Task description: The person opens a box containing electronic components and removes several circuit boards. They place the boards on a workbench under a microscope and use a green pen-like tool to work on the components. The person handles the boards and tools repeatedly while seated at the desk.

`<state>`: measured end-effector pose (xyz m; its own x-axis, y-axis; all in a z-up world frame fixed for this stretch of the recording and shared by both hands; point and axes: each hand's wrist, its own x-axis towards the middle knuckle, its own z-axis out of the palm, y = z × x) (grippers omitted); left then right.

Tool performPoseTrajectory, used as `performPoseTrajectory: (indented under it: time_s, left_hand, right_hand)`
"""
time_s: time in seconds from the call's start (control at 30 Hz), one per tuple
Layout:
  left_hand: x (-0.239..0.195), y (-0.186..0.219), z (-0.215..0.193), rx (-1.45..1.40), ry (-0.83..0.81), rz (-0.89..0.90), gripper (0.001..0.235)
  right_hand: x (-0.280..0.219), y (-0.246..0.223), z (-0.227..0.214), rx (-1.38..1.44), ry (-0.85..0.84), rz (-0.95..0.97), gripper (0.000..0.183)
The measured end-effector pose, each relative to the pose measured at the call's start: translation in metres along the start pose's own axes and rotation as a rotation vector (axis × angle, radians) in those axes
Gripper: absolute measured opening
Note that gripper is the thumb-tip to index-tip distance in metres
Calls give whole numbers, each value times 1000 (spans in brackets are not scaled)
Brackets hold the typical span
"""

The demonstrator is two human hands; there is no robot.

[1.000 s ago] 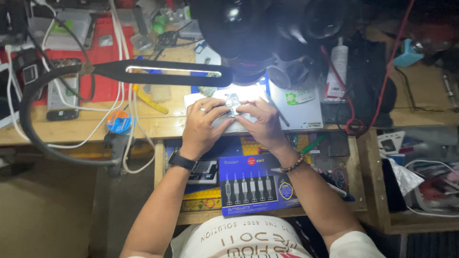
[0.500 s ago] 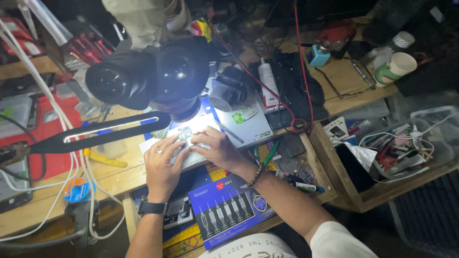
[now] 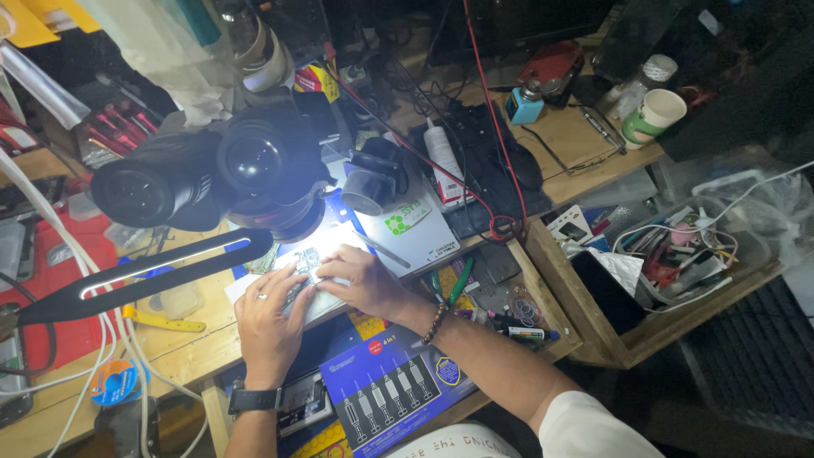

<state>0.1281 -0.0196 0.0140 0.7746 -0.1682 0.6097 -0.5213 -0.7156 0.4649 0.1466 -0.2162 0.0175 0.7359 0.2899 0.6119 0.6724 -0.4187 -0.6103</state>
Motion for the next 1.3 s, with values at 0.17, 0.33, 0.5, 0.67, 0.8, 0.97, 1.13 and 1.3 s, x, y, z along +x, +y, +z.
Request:
performPoseTrajectory:
  time_s: [0.17,0.33,0.5,0.67,0.8,0.97,1.13,1.3]
  left_hand:
    - [0,2,-1,-11,-11,0,21]
    - [1,3,-2,-10,-17,-5,21]
    - [0,2,-1,-10,-26,-12,21]
    - [0,2,-1,0,-34,-19,21]
    - [-1,1,0,7,-35,-24,21]
    - [-1,0,1,6,-38,-25,21]
    - [-4,0,3,13,-13,-32,21]
    - [-3,0,8,15,21,-50,21]
  right_hand:
    - [-1,2,3,26,11,31,18]
    - [-2,2,3,39,14,21,18]
    - [-3,3,3,31,13,9,18]
    - [-2,2,2,21,13,13,17]
    - [-2,1,1,22,10,12,17]
    - [-2,1,1,29,7,14,18]
    - [-2,0,2,10,27,5,18]
    - [-2,0,4,-6,55,-5,16]
